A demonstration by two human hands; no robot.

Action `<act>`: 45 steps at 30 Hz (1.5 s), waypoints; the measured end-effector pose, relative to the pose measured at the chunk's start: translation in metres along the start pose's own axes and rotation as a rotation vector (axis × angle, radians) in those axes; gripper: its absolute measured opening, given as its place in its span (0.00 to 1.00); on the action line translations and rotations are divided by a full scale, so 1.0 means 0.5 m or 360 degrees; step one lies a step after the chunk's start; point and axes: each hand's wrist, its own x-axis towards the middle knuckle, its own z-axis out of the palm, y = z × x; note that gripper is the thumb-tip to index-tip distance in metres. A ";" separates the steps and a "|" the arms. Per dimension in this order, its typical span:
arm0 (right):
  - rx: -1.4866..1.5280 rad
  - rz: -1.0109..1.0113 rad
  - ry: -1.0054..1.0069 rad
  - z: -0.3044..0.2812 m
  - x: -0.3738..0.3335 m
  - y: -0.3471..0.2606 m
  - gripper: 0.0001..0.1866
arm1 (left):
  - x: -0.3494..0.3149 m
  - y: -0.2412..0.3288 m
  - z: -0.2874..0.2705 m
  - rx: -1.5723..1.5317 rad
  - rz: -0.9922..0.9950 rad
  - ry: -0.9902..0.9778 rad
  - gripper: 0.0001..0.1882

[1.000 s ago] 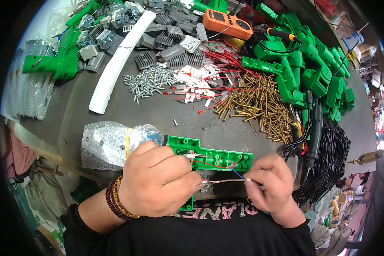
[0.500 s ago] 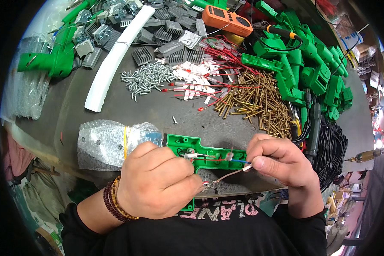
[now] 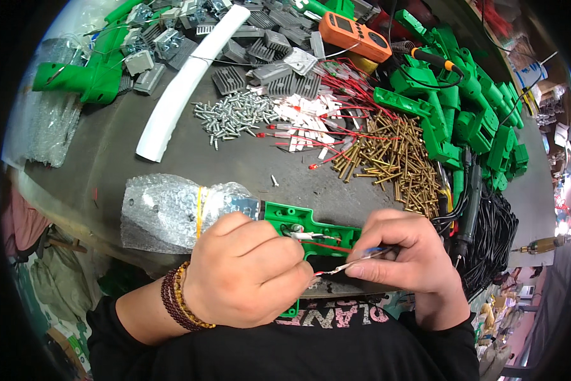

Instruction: Assembling the internal components and soldering wires inside the green plastic casing of a tool, likely a glue gun.

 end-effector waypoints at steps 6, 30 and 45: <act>-0.0072 -0.0076 -0.0009 0.015 0.006 0.002 0.09 | -0.002 -0.002 -0.006 -0.0047 0.0017 -0.0028 0.10; 0.0047 -0.0096 0.0114 0.023 0.005 0.001 0.06 | -0.001 -0.002 -0.002 -0.0029 0.0039 -0.0023 0.10; -0.0013 -0.0069 0.0180 0.033 0.010 -0.006 0.06 | -0.005 -0.002 -0.002 -0.0009 0.0007 -0.0051 0.10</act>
